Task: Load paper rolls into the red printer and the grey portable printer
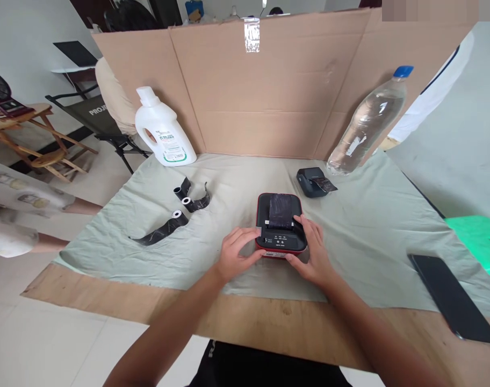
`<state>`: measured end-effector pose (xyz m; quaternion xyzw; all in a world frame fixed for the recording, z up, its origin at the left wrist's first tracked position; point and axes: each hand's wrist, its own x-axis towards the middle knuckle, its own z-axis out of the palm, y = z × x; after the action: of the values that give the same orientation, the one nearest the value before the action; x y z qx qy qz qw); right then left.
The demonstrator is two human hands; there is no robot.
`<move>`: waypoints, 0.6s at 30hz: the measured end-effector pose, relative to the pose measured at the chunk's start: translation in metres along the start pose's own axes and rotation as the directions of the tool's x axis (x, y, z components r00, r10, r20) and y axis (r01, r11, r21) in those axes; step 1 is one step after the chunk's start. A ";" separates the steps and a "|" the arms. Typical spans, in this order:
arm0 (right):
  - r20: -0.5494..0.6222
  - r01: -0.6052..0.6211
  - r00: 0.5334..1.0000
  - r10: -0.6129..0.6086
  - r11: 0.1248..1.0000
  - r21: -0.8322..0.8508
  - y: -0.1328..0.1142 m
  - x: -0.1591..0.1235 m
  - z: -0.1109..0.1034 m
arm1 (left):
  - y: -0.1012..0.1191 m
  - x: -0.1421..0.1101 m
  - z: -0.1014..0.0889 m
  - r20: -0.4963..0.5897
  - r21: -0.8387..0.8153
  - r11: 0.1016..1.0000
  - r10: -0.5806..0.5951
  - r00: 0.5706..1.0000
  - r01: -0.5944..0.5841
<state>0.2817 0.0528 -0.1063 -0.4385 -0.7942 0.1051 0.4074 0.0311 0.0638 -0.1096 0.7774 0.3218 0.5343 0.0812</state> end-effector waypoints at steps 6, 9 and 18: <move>0.008 0.000 1.000 0.001 1.000 -0.011 0.001 0.002 -0.003 | -0.003 -0.004 0.003 0.065 -0.028 0.993 -0.110 0.992 0.111; 0.000 0.016 1.000 -0.016 1.000 -0.025 0.001 0.005 -0.004 | -0.007 -0.004 0.007 0.084 0.002 0.994 -0.112 0.990 0.112; -0.012 0.039 0.999 -0.039 0.998 -0.054 0.001 0.006 -0.003 | -0.011 -0.002 0.015 0.051 0.062 0.996 -0.061 0.997 0.058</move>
<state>0.2830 0.0580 -0.1017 -0.4343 -0.8025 0.0730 0.4026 0.0396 0.0746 -0.1227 0.7835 0.3586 0.5008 0.0823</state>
